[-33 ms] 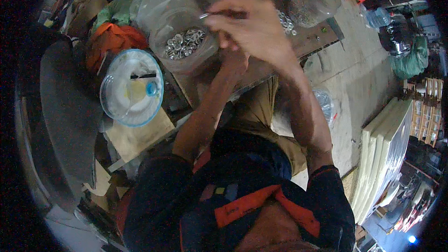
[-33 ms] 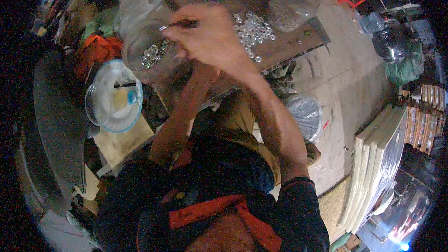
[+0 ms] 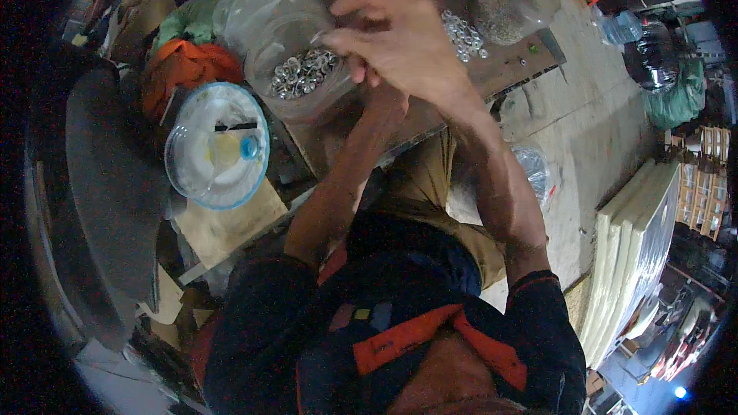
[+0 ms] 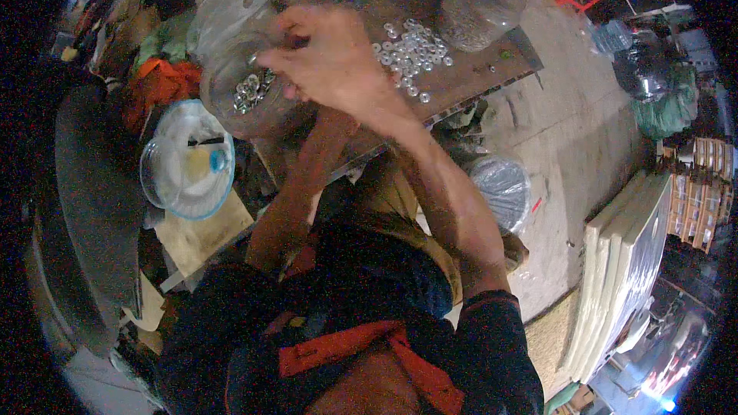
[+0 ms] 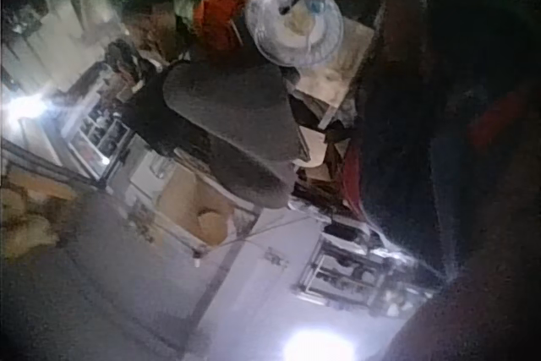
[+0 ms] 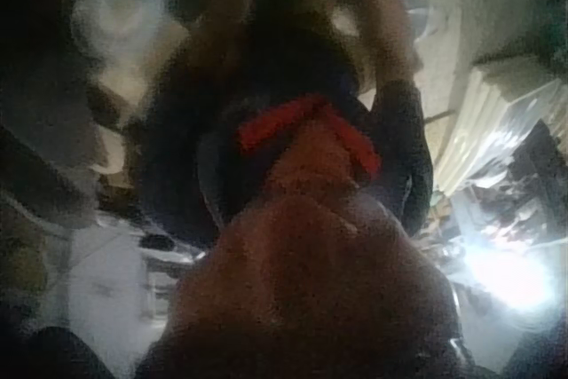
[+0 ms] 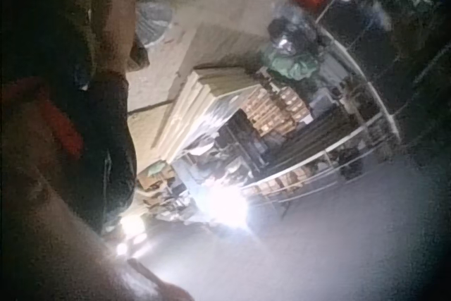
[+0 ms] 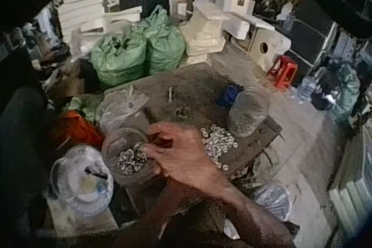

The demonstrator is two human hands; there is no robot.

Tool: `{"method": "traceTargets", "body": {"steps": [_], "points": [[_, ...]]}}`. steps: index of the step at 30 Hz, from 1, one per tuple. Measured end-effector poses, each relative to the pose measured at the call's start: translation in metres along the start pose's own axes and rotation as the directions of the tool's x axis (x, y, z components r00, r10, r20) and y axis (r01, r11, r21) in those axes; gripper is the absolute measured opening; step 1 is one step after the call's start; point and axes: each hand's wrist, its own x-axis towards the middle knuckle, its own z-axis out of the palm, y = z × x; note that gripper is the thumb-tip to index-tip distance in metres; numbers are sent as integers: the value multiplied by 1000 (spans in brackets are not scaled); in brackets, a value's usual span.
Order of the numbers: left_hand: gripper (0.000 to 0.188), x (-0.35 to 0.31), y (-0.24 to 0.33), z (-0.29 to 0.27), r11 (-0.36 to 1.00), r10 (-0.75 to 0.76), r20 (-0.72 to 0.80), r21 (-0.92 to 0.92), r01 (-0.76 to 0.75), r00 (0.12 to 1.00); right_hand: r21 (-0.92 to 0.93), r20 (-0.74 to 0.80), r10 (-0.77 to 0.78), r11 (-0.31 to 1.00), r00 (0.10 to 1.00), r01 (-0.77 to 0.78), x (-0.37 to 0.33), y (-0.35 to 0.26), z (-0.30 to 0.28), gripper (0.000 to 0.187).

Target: The person sits at a workbench and assembles small metal washers and screws by hand. They pick up individual washers and screws, fit them together, and place the assembled units into a clear plastic jar.

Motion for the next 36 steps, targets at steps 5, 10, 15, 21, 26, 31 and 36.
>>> {"method": "traceTargets", "body": {"steps": [5,10,15,21,26,31,36], "points": [[17,-13,17,16,978,58,76,197,-72,995,-158,-144,-107,984,984,84,-1,11,-16,20],[24,-10,42,45,984,-172,-12,36,172,985,58,-269,341,939,901,-338,-22,68,-69,19],[19,-11,49,53,949,-224,-167,189,254,960,160,-224,270,958,936,-238,-42,103,-65,19],[13,-15,54,59,893,-216,-215,352,282,953,94,-266,202,979,943,-183,-36,121,-52,17],[17,-16,55,60,854,-162,-212,459,244,964,48,-285,143,990,948,-134,-33,128,-44,14],[17,-19,49,62,869,18,-186,489,77,982,83,-259,123,991,958,-105,-34,131,-43,14],[16,-22,51,62,791,21,-119,609,56,993,-23,-358,103,993,928,-119,-28,141,-44,14]]}}
